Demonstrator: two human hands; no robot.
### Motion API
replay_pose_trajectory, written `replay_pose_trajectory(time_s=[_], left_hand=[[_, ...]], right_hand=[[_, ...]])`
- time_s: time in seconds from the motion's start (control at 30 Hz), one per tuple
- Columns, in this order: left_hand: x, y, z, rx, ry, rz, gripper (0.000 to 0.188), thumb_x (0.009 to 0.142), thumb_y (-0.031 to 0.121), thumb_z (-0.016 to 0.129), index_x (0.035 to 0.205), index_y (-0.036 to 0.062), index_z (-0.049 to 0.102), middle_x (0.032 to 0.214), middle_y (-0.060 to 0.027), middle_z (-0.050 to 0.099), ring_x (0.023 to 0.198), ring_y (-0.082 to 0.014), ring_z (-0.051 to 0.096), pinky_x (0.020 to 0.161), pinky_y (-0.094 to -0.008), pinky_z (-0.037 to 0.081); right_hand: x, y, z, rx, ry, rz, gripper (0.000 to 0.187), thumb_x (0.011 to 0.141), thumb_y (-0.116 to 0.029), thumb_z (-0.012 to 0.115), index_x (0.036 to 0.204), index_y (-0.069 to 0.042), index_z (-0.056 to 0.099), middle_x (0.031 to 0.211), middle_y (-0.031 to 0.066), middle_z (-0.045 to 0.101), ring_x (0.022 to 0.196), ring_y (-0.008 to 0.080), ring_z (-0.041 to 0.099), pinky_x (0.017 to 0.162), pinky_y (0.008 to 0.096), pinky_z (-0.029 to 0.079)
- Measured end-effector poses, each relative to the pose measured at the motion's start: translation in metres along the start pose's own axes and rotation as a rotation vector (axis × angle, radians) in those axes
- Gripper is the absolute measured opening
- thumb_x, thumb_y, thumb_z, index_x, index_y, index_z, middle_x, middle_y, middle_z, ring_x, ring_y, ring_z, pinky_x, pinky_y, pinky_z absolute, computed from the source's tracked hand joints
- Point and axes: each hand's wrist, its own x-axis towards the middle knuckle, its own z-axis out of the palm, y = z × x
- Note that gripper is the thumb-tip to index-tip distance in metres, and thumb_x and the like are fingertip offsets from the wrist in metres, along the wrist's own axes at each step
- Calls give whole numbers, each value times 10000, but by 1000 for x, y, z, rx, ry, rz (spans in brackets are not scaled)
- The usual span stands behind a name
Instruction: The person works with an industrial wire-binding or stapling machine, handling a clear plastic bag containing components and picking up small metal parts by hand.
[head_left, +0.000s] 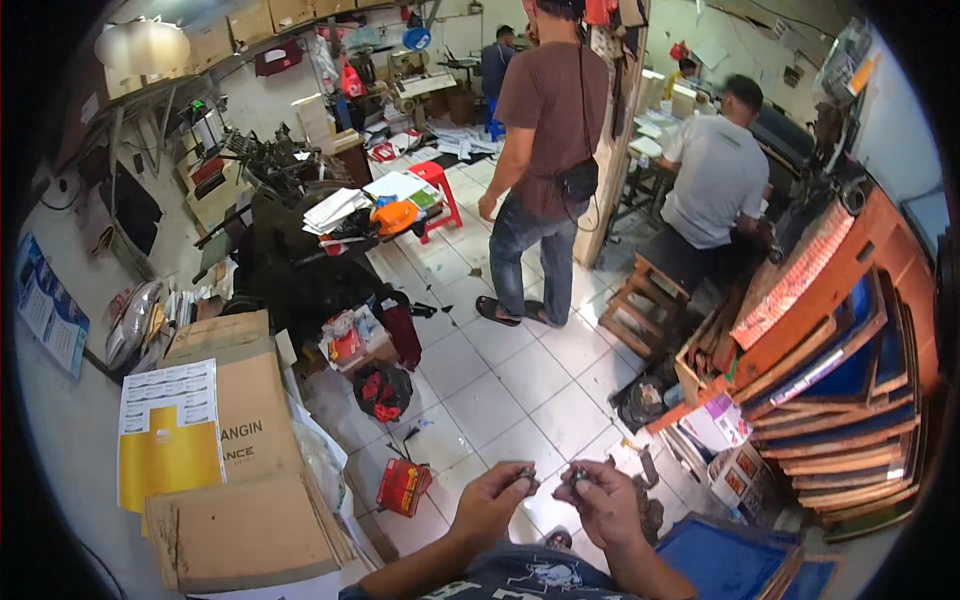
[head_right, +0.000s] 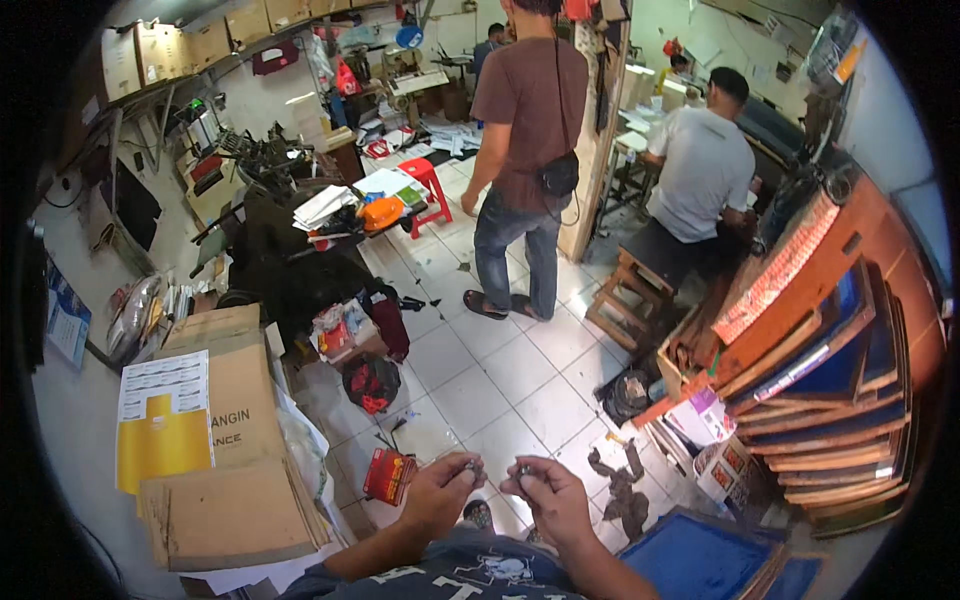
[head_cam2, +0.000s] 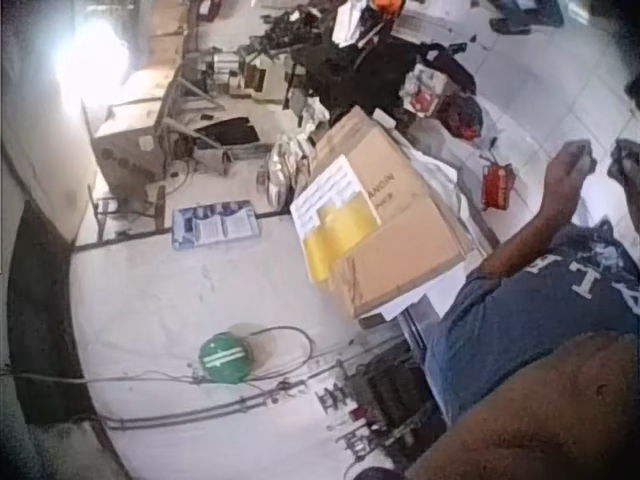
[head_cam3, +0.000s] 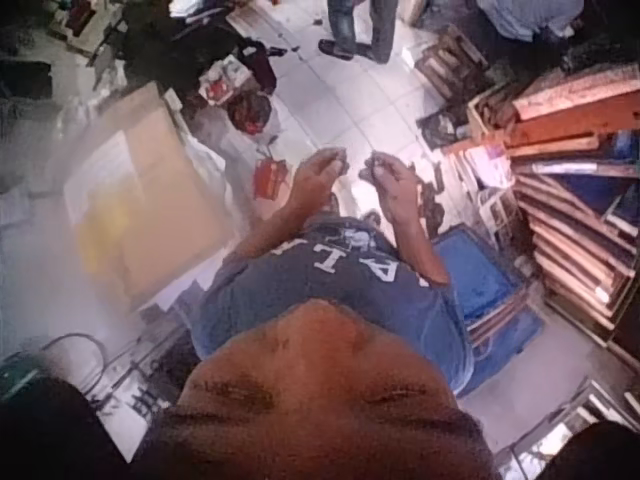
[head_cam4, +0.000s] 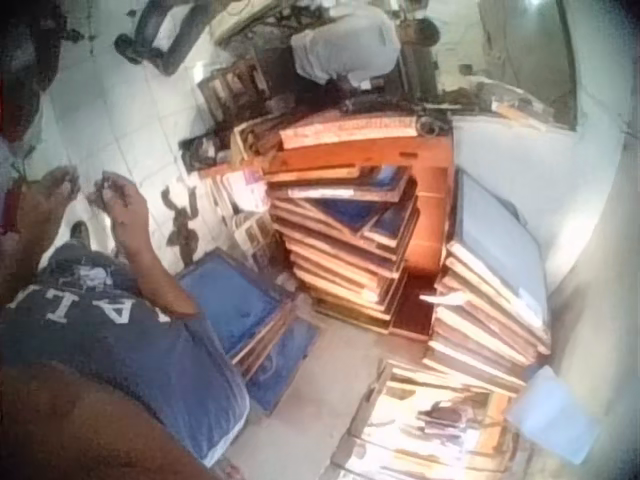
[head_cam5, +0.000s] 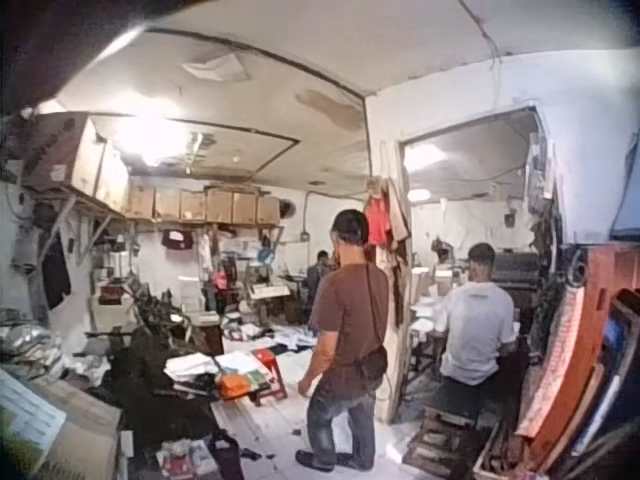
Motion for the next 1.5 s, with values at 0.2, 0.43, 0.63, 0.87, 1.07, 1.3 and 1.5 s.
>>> replay_pose_trajectory(time_s=[0.2,0.43,0.63,0.87,1.07,1.3,1.5], left_hand=[[15,-34,-54,-336,20,-21,202,962,59,461,1146,12,528,1093,-117,573,939,-195,582,812,-310,473],[58,-26,-73,-303,27,15,202,977,76,428,1176,49,450,1063,-136,571,911,-228,591,770,-323,466],[144,4,-58,-535,-55,-93,151,949,121,483,1073,44,446,808,-48,527,650,-125,495,601,-240,411],[288,54,-13,262,-13,218,221,918,181,612,1029,-8,636,873,-50,665,768,-74,576,667,-205,447],[402,118,15,289,59,142,235,922,181,603,1045,-16,638,829,-31,655,714,-67,562,618,-202,434],[537,146,-5,-99,16,-1,228,910,171,610,1065,5,633,743,11,592,571,-26,460,483,-184,319],[677,190,-43,-64,25,30,157,886,102,614,989,-17,617,670,13,511,494,-58,380,440,-220,284]], right_hand=[[27,29,-6,-88,11,206,250,922,14,450,1158,49,527,1006,129,579,861,207,615,827,324,510],[84,32,13,-426,-277,253,298,947,-43,384,1204,13,525,982,82,575,830,132,592,777,262,484],[172,17,-6,-702,-438,93,315,960,-117,411,1245,-3,482,938,76,598,792,119,566,724,253,460],[304,-66,-29,-853,-441,61,334,951,-199,506,1199,11,429,1031,168,614,933,224,622,818,341,486],[432,-122,-44,-851,-518,-62,342,941,-206,520,1196,8,443,1036,185,614,928,262,632,822,358,491],[566,-162,-29,-1099,-505,-198,307,923,-192,536,1172,-20,483,1047,205,594,976,336,610,821,381,486],[706,-164,-17,-1107,-503,-206,294,905,-176,558,1159,-41,495,1023,206,580,938,350,617,806,402,488]])
